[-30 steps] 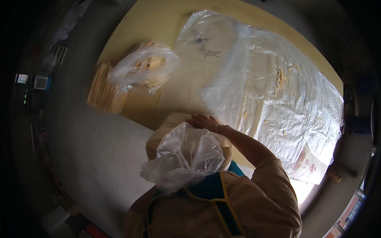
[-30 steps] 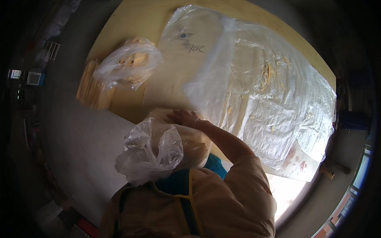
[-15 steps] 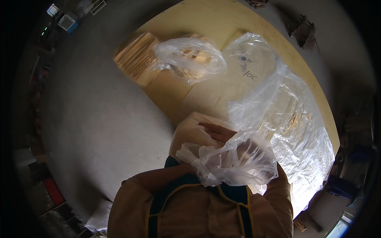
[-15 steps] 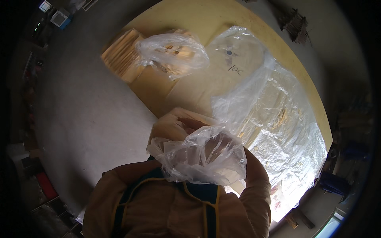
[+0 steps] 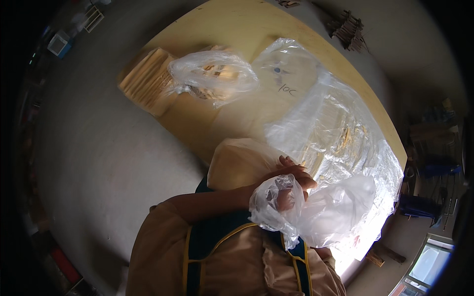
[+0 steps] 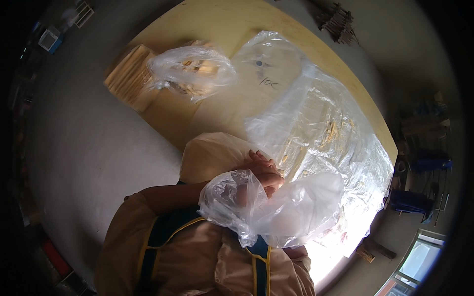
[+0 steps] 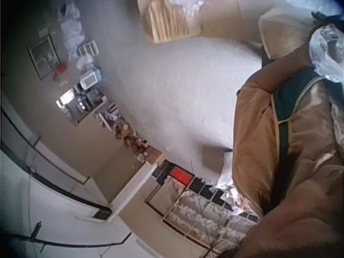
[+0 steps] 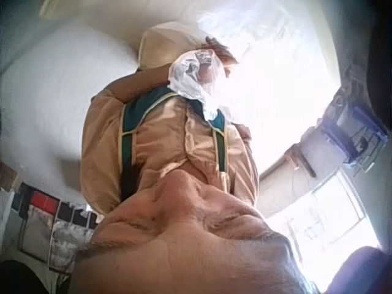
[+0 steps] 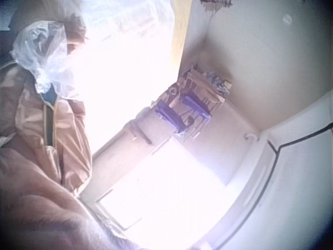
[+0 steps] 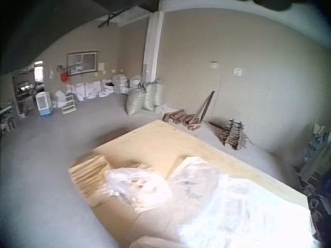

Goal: The person arranges rectangular flat food items on a table covered with plastic wrap, then places them into plastic bags and seals them. The person handles the items by hand and organizes them into neat stacks before bagging.

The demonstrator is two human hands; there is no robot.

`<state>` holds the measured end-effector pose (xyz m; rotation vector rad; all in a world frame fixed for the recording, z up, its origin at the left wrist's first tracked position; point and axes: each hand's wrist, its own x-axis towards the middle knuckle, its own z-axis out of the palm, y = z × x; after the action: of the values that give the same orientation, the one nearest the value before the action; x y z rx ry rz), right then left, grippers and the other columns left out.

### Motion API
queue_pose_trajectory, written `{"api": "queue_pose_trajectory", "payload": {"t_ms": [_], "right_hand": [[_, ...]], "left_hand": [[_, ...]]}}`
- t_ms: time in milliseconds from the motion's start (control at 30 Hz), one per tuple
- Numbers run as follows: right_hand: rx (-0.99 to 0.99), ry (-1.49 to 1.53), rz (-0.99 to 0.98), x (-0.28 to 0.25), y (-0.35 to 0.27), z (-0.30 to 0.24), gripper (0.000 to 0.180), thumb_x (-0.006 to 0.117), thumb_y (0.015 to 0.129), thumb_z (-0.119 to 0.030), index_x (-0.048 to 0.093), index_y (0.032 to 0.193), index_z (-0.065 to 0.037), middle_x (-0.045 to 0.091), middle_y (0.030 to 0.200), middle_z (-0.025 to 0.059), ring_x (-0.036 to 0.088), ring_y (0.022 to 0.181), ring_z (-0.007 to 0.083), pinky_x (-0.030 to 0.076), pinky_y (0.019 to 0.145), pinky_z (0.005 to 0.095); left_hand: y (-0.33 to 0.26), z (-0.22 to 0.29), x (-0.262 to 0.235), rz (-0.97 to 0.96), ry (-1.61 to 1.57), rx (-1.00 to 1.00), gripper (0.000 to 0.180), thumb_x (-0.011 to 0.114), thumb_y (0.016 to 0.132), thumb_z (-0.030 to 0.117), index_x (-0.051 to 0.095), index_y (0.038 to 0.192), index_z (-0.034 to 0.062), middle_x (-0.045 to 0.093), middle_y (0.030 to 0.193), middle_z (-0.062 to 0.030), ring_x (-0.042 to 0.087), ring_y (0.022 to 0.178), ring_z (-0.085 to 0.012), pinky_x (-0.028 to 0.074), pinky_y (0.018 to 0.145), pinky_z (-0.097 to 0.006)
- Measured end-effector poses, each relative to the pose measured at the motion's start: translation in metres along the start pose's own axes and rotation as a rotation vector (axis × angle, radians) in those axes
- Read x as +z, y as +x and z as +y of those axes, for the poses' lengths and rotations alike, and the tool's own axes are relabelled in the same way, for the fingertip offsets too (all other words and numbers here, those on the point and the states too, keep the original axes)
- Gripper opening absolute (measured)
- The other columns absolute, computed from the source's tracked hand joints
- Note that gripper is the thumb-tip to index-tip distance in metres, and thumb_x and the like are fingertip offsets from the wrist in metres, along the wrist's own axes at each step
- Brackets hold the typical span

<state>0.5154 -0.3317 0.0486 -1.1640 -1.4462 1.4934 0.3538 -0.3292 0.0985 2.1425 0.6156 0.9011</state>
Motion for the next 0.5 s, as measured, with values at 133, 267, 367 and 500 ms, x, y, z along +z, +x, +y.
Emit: {"api": "queue_pose_trajectory", "payload": {"t_ms": [133, 267, 367, 500], "right_hand": [[0.033, 0.001, 0.094, 0.011, -0.012, 0.028, 0.053, 0.058, 0.094, -0.035, 0.054, 0.139, -0.007, 0.060, 0.136, 0.0092, 0.051, 0.134, 0.0234, 0.031, 0.118, 0.0396], [0.092, 0.013, 0.139, 0.012, -0.012, 0.041, 0.050, 0.058, 0.093, -0.033, 0.057, 0.136, -0.006, 0.064, 0.132, 0.0089, 0.054, 0.132, 0.0230, 0.032, 0.117, 0.0395], [0.250, 0.476, 0.084, 0.015, -0.007, 0.046, 0.051, 0.058, 0.092, -0.033, 0.058, 0.135, -0.006, 0.065, 0.132, 0.0095, 0.055, 0.131, 0.0226, 0.032, 0.117, 0.0397], [-0.039, -0.034, 0.062, 0.022, -0.001, 0.043, 0.054, 0.055, 0.094, -0.038, 0.056, 0.137, -0.006, 0.057, 0.141, 0.0115, 0.050, 0.134, 0.0256, 0.030, 0.119, 0.0425]], "left_hand": [[-0.011, -0.013, -0.006, -0.038, 0.208, 0.051, 0.062, 0.062, 0.091, 0.041, 0.052, 0.138, 0.0023, 0.051, 0.145, -0.0109, 0.046, 0.135, -0.0216, 0.030, 0.116, -0.040], [-0.074, -0.020, -0.053, 0.061, 0.473, -0.239, 0.090, 0.072, 0.081, 0.054, 0.042, 0.148, 0.0021, 0.039, 0.157, -0.0166, 0.035, 0.147, -0.0300, 0.024, 0.120, -0.046], [-0.100, -0.033, -0.065, -0.138, 0.671, -0.219, 0.101, 0.073, 0.074, 0.063, 0.043, 0.147, -0.0003, 0.039, 0.156, -0.0198, 0.036, 0.146, -0.0330, 0.024, 0.120, -0.048], [-0.109, -0.061, -0.048, -0.065, 0.661, -0.224, 0.106, 0.072, 0.070, 0.067, 0.043, 0.147, 0.0007, 0.040, 0.155, -0.0193, 0.036, 0.145, -0.0334, 0.023, 0.120, -0.048]]}}
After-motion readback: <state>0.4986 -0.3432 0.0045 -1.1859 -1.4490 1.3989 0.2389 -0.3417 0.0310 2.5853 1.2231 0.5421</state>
